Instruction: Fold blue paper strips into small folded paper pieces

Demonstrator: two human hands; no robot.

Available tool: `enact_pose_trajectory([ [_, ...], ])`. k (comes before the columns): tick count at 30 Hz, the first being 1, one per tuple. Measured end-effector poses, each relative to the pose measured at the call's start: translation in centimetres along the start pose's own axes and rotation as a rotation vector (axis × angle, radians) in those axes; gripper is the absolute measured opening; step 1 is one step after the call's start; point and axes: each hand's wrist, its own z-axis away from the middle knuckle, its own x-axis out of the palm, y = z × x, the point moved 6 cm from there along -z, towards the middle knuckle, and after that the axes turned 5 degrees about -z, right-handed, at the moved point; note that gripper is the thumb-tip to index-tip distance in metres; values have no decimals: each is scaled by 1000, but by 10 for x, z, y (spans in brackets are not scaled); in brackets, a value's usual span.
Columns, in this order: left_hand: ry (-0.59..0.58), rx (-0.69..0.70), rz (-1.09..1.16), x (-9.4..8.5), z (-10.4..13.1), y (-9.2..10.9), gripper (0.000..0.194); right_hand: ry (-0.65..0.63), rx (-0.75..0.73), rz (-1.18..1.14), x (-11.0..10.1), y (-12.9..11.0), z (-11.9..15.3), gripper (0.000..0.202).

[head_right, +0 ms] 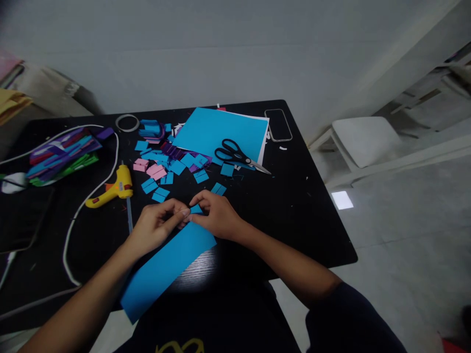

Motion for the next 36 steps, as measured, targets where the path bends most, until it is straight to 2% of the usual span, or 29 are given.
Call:
enact_pose_trajectory([
  [7, 28, -49, 62, -6, -1, -7, 28, 52, 8, -98, -8, 3, -6, 26],
  [15, 44, -59, 119, -5, -4, -9, 27, 49, 26, -175, -8, -1, -5, 29],
  [21, -29, -32, 145, -1, -3, -7, 26, 49, 0, -192, -10, -5, -5, 28],
  [27, -20, -54, 251, -4, -4, -8, 27, 53, -103, -150, -11, -13, -5, 10],
  [31, 34, -90, 345, -9, -7, -9, 29, -35, -153, -194, -10, -17, -5, 22],
  [34, 63, -92, 368, -10, -8, -7, 33, -111, -129, -246, -7, -16, -5, 33],
  [36, 65, -86, 371, -10, -9, -6, 34, -137, -110, -281, -5, -15, -4, 30],
])
